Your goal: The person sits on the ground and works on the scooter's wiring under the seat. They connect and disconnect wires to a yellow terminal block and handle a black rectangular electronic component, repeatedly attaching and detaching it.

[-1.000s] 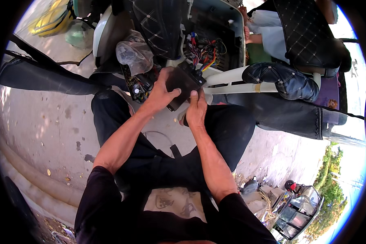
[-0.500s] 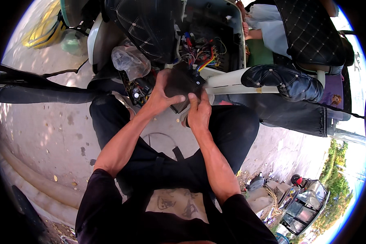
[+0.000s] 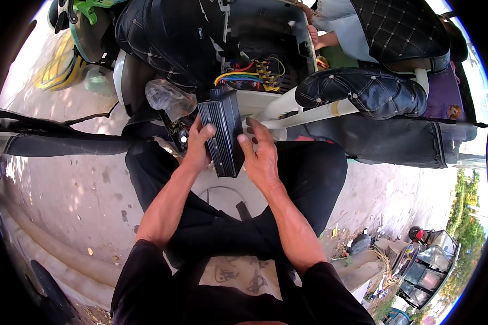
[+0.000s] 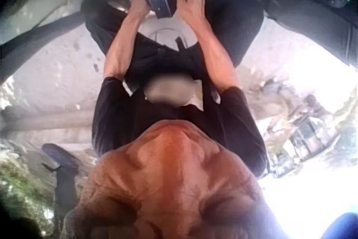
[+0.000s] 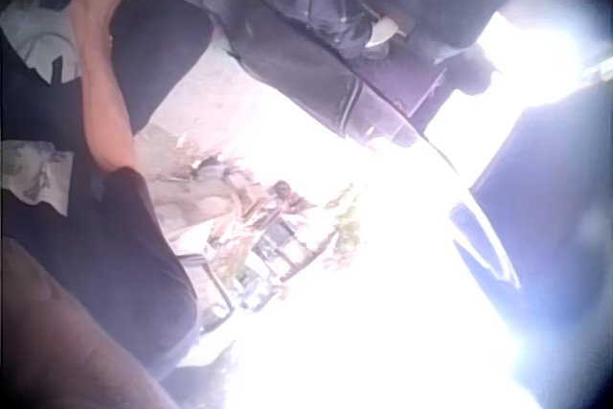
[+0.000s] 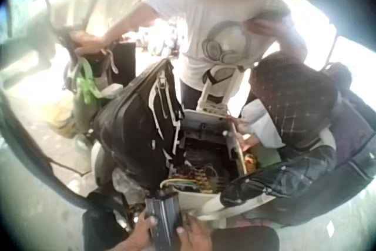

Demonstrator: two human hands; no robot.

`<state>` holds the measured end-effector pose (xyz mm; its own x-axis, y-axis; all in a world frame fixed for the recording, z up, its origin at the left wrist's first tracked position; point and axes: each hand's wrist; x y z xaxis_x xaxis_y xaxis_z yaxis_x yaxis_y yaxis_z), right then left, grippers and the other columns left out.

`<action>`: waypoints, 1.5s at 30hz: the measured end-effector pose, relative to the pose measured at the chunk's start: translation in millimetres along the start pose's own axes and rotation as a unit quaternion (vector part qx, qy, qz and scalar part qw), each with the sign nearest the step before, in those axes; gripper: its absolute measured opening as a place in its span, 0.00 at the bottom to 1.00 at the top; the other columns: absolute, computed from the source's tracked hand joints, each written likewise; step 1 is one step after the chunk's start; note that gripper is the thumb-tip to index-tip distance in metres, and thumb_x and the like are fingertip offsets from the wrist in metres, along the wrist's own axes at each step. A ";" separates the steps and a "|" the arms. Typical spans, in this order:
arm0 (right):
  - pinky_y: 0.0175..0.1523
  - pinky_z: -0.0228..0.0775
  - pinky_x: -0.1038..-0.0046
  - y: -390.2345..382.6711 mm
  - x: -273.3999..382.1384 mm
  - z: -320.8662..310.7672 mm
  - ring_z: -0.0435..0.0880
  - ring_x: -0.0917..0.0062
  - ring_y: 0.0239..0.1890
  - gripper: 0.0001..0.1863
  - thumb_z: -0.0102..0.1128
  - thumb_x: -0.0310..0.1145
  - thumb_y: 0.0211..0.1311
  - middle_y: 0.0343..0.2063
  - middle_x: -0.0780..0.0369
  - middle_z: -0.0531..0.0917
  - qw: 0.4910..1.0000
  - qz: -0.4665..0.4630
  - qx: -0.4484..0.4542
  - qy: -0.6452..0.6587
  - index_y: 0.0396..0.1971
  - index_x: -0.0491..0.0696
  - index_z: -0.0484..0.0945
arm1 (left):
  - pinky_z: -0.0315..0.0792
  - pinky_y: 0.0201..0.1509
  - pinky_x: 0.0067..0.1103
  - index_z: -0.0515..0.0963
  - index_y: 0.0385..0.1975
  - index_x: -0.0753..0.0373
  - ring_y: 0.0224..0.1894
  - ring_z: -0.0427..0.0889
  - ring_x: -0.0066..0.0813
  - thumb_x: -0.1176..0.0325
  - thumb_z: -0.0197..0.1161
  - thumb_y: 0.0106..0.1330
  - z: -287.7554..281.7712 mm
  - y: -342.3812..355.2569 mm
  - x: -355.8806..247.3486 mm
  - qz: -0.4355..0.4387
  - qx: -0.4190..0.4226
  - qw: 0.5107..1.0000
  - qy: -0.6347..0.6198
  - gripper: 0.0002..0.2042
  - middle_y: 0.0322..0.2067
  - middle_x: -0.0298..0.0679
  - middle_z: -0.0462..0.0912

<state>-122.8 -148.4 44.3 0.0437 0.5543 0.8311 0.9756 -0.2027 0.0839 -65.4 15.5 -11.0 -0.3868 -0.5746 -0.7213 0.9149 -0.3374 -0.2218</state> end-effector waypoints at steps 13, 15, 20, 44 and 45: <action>0.55 0.82 0.64 -24.6 7.5 -21.9 0.79 0.67 0.57 0.33 0.63 0.36 0.70 0.59 0.52 0.75 0.863 0.244 0.279 0.342 0.66 0.33 0.64 | 0.71 0.68 0.43 0.57 0.74 0.64 0.64 0.75 0.53 0.27 0.34 0.69 -21.0 3.7 7.9 -0.131 0.089 0.965 -0.210 0.47 0.68 0.55 0.68; 0.56 0.81 0.64 -24.6 8.5 -19.5 0.79 0.66 0.57 0.34 0.65 0.28 0.66 0.60 0.51 0.74 0.871 0.245 0.269 0.329 0.67 0.34 0.63 | 0.75 0.63 0.40 0.66 0.68 0.63 0.58 0.80 0.48 0.31 0.40 0.70 -29.8 7.9 11.2 -0.132 0.052 0.965 -0.219 0.42 0.61 0.51 0.76; 0.56 0.79 0.66 -27.3 -8.4 -8.6 0.83 0.66 0.54 0.33 0.67 0.24 0.62 0.56 0.49 0.80 0.892 0.248 0.227 0.303 0.66 0.35 0.65 | 0.79 0.57 0.35 0.72 0.62 0.64 0.52 0.83 0.37 0.37 0.61 0.65 -47.0 4.6 14.1 -0.070 0.042 0.989 -0.125 0.37 0.52 0.43 0.82; 0.59 0.74 0.70 -29.9 38.8 -61.3 0.79 0.74 0.54 0.43 0.71 0.16 0.54 0.56 0.57 0.77 0.843 0.156 0.283 0.430 0.70 0.38 0.62 | 0.85 0.50 0.31 0.72 0.62 0.66 0.44 0.88 0.38 0.42 0.53 0.70 17.9 -16.4 -18.2 -0.153 0.033 0.955 -0.252 0.33 0.48 0.48 0.84; 0.59 0.74 0.70 -33.0 40.7 -60.6 0.79 0.74 0.54 0.42 0.70 0.16 0.55 0.55 0.58 0.77 0.850 0.153 0.272 0.424 0.70 0.38 0.62 | 0.85 0.50 0.31 0.72 0.63 0.65 0.45 0.88 0.39 0.42 0.52 0.71 17.7 -16.7 -15.4 -0.152 0.052 0.947 -0.280 0.32 0.49 0.48 0.84</action>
<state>-166.2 -168.0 108.7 0.3666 -0.2862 0.8853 0.9121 0.2981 -0.2814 -76.8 16.8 15.4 -0.6572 -0.7349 -0.1674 0.7468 -0.6049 -0.2763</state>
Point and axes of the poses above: each hand's wrist, its own y-axis towards the middle knuckle, its own z-axis out of the palm, x = y × z
